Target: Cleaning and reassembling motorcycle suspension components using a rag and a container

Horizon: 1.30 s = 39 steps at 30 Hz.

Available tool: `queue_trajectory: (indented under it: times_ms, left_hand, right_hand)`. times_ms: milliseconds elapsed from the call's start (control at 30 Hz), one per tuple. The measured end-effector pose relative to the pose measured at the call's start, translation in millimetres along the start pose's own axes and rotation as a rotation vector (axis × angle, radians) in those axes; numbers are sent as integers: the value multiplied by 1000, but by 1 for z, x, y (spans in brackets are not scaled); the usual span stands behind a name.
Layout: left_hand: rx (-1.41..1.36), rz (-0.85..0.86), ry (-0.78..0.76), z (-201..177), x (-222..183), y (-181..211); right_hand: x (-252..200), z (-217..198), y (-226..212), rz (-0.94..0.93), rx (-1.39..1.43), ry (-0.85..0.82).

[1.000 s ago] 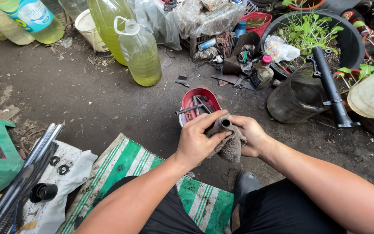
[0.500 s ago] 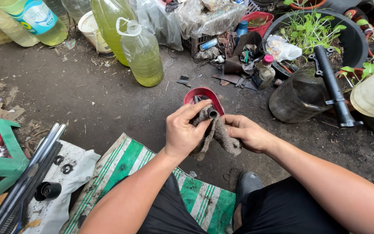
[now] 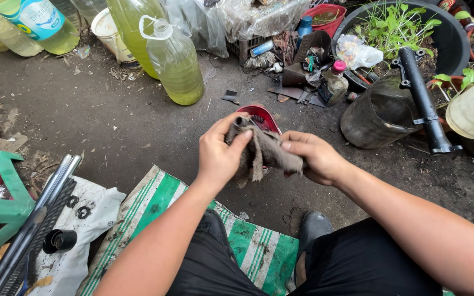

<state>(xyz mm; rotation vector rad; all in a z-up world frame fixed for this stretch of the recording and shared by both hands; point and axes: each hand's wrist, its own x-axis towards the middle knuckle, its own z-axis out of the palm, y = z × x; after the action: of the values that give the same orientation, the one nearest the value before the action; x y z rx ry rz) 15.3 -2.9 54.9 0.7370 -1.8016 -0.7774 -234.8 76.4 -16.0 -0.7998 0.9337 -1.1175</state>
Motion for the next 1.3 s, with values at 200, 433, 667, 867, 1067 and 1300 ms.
queue_trajectory:
  times_ms: [200,433,667,867,1067,1300]
  left_hand:
    - [280,-180,-289,7,-14,-34]
    - [456,-246,-856,45,-69,-29]
    - [471,-362,-927,34,-45,-21]
    - [522,-571,-1209,24,-43,-22]
    - [387,-476,-1406,6,5,59]
    - [460,-407,-1654,12,-16,46]
  right_hand:
    - [-20,29,-39,14,140,-24]
    - [-21,31,-9,191,-954,34]
    - [-22,55,-55,167,-1070,89]
    - [18,-32,-11,275,-1017,419]
    - [43,-14,-27,244,-906,472]
    - [85,-34,-10,68,-1389,385]
